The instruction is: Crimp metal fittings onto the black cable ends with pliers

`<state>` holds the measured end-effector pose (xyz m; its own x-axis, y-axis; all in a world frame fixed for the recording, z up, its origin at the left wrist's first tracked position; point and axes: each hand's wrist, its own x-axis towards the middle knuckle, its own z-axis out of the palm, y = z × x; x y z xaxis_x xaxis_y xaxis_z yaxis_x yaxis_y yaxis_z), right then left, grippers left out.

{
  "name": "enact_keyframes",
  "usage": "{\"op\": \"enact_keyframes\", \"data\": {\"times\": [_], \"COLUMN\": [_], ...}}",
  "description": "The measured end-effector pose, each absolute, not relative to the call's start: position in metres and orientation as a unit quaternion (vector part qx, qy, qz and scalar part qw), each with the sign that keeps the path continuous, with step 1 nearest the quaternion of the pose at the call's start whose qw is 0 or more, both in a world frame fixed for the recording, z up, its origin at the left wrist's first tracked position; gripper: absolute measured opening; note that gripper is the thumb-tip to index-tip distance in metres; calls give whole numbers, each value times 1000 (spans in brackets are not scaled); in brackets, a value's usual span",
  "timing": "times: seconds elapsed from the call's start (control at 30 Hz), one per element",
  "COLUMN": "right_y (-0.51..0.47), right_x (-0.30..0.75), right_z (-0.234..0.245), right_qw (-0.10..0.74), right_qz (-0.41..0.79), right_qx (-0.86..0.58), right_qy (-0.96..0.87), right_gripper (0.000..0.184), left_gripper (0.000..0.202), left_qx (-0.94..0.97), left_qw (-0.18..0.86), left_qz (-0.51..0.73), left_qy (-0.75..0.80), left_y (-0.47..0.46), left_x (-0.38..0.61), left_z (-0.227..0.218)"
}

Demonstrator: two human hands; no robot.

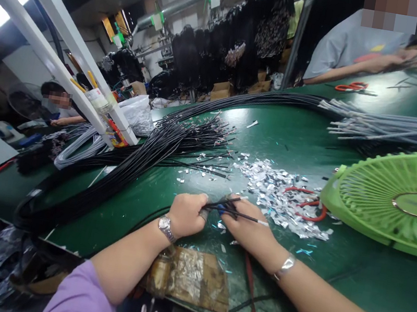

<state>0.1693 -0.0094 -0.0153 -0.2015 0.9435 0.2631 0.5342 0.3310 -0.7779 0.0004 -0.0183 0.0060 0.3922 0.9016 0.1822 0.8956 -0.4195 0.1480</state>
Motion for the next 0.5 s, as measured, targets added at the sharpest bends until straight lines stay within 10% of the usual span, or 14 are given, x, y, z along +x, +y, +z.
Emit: {"op": "enact_keyframes", "data": {"times": [0.13, 0.3, 0.5], "right_y": [-3, -9, -10], "right_x": [172, 169, 173], "right_z": [-14, -16, -16], "right_qw": [411, 456, 406], "right_qz": [481, 736, 790], "right_qx": [-462, -288, -246], "right_qy": [-622, -409, -388], "right_gripper": [11, 31, 33], "left_gripper": [16, 29, 53], "left_qx": [832, 715, 617], "left_qw": [62, 424, 602], "left_qz": [165, 282, 248], "left_qy": [525, 480, 441], "left_y": [-18, -11, -2], "left_x": [0, -5, -8], "left_z": [6, 6, 3]}}
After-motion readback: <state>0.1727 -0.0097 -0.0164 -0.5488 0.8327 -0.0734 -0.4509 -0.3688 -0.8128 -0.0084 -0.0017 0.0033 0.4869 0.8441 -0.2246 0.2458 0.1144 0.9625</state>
